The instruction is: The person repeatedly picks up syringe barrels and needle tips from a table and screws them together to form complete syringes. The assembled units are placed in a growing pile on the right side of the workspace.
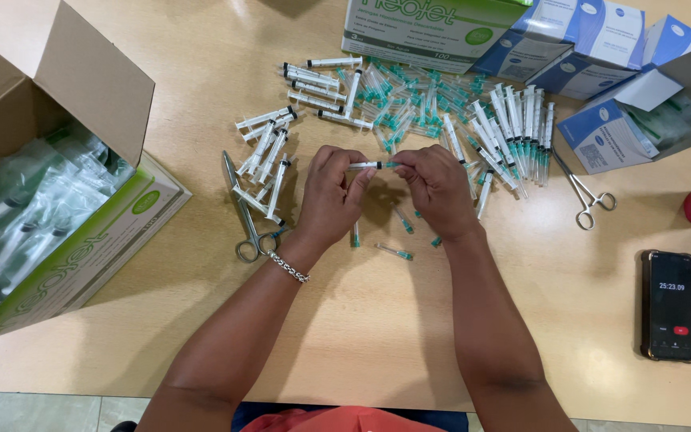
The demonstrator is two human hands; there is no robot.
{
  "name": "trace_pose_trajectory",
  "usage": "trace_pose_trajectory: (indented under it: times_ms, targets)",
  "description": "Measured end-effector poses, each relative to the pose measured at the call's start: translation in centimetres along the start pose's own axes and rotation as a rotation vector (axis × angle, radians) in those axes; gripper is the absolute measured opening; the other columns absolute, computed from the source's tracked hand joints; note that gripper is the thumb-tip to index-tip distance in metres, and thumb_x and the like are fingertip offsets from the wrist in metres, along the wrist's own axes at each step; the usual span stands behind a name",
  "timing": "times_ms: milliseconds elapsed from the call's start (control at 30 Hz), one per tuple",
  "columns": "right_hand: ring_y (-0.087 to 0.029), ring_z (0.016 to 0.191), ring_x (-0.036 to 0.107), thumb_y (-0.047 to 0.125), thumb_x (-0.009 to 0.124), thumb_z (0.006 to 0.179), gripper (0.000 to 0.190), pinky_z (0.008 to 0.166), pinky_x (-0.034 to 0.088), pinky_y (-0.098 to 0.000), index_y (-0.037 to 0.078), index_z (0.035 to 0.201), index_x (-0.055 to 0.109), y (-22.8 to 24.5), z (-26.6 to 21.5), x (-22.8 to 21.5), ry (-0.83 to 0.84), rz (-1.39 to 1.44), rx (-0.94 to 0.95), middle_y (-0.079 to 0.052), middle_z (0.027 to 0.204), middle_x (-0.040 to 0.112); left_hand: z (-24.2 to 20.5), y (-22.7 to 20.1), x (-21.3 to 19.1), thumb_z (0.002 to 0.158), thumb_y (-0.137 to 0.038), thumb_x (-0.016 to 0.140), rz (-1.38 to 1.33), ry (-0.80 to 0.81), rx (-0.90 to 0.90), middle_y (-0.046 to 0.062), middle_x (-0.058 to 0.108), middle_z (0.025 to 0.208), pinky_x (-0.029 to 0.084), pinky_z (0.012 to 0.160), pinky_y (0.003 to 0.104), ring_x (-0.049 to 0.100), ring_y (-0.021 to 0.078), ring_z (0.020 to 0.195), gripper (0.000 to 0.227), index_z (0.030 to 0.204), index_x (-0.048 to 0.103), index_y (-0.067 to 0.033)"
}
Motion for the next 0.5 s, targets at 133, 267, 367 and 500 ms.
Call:
trace_pose_trajectory:
  times_ms: [133,267,367,500]
  targets:
    - [-0.037,0.076,0.066,0.011,0.067,0.105,0.009,0.07,0.055,-0.0482,0.005,0.107,0.073,0.9,0.0,0.4,-0.021,-0.001,0.0,-0.01,0.079,0.068,0.2,-1.2,-0.7,0.102,-0.02,0.069,0.014,-0.013,0.014,0.007,0.055,0.095,0.052,0.079,0.044,0.061,0.0292,0.08,0.011,0.109,0.068,-0.011]
    - [-0.035,0.075,0.067,0.011,0.069,0.103,0.009,0.071,0.055,-0.0464,0.005,0.104,0.075,0.2,-0.5,0.7,-0.032,0.009,0.007,-0.008,0.077,0.07,0.0,-1.0,-0.7,0.1,-0.018,0.07,0.009,-0.047,0.044,0.006,0.058,0.098,0.053,0.07,0.038,0.059,0.0241,0.075,0.011,0.11,0.071,-0.0124]
    - [-0.034,0.076,0.067,0.012,0.07,0.103,0.009,0.075,0.054,-0.0464,0.006,0.105,0.076,0.4,-0.1,-0.2,-0.047,-0.028,-0.034,-0.007,0.077,0.069,0.0,-1.7,-0.6,0.101,-0.018,0.07,-0.014,-0.053,0.057,0.011,0.06,0.108,0.056,0.074,0.04,0.062,0.0293,0.084,0.021,0.12,0.067,-0.01]
    - [-0.031,0.087,0.065,0.003,0.07,0.103,0.011,0.09,0.052,-0.0427,0.006,0.111,0.076,-2.5,-1.0,-4.1,-0.236,-0.079,-0.021,-0.006,0.089,0.069,0.3,-3.0,-1.2,0.104,-0.01,0.061,-0.054,-0.03,0.015,0.029,0.048,0.133,0.057,0.098,0.052,0.055,0.0436,0.119,0.044,0.143,0.044,0.0009]
Point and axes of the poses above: each hand's wrist, its own z-axis towards the middle knuckle, its own x-axis out of the palm, y = z × x, the point moved 8 cm from there along z, towards the middle knuckle
